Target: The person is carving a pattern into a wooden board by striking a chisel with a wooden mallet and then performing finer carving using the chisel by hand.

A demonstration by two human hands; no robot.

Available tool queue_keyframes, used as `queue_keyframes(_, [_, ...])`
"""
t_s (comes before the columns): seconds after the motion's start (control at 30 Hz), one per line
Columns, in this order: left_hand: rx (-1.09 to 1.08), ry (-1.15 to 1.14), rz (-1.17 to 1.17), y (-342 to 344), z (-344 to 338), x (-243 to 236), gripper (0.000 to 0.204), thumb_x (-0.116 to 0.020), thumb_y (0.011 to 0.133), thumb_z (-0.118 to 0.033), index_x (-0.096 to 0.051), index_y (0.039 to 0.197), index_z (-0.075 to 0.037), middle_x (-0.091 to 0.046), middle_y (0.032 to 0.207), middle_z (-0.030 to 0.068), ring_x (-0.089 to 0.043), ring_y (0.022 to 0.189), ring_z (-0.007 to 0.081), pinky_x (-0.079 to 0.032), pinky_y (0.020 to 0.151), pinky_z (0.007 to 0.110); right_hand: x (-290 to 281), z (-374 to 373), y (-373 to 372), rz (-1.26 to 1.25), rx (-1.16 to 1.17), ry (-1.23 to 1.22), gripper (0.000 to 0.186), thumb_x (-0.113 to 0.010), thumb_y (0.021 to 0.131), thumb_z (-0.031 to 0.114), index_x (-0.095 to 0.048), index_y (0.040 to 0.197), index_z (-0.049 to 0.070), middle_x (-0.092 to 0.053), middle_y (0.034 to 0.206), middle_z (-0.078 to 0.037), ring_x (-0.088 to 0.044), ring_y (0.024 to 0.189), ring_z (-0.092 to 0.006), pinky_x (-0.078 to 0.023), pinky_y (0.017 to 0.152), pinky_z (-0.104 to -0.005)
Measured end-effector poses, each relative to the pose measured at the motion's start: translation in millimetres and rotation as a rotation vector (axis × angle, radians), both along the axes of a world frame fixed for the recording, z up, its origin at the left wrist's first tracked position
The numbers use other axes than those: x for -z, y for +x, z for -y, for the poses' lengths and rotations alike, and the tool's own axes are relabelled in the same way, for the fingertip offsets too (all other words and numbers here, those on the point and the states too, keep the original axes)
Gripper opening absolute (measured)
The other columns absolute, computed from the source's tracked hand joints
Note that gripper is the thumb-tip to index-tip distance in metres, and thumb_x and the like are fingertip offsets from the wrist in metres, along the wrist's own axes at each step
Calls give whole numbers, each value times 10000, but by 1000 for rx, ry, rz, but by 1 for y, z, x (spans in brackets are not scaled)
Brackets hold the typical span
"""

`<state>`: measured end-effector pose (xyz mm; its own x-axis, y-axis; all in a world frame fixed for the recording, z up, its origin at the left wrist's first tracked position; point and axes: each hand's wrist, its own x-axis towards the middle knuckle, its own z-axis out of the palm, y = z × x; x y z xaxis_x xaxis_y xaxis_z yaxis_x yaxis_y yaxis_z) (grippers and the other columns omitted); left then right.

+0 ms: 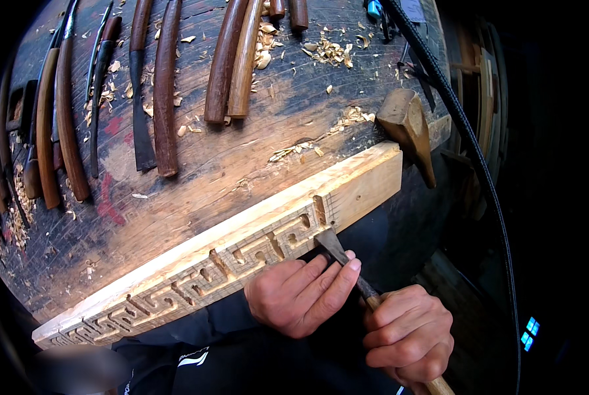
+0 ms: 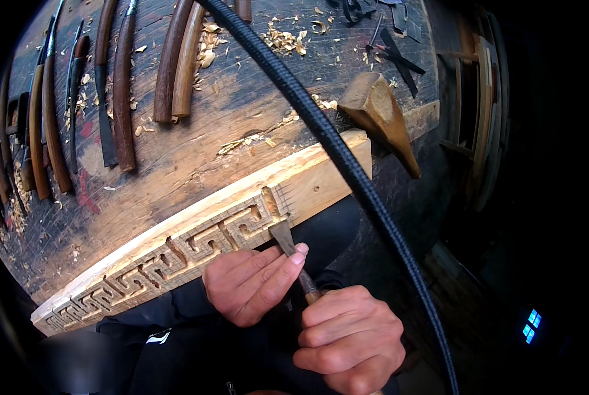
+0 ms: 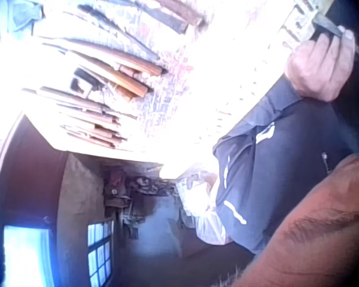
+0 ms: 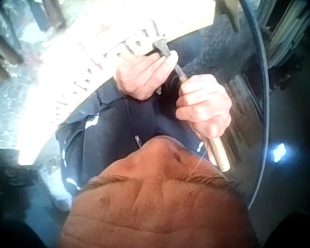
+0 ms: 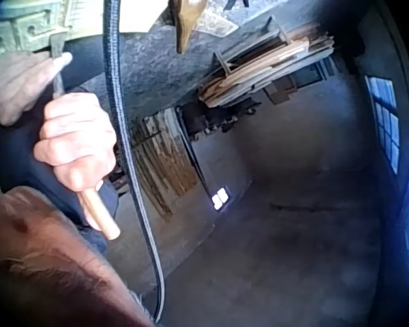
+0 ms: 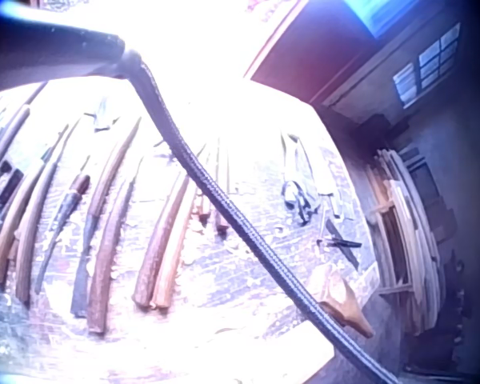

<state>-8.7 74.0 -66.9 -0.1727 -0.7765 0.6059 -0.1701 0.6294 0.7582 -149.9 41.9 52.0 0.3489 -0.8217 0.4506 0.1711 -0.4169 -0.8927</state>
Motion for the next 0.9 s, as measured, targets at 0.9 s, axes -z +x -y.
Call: queue_keyframes(0.9, [182, -67, 49, 7, 10, -6, 460, -754, 947, -35, -701, 1377, 117, -826, 1101, 220, -790, 822, 216, -586, 603, 279, -9, -4, -23, 174, -96, -9, 480, -605, 1134, 119, -522, 674, 13, -662, 656, -247, -546, 406, -231, -353, 389, -313])
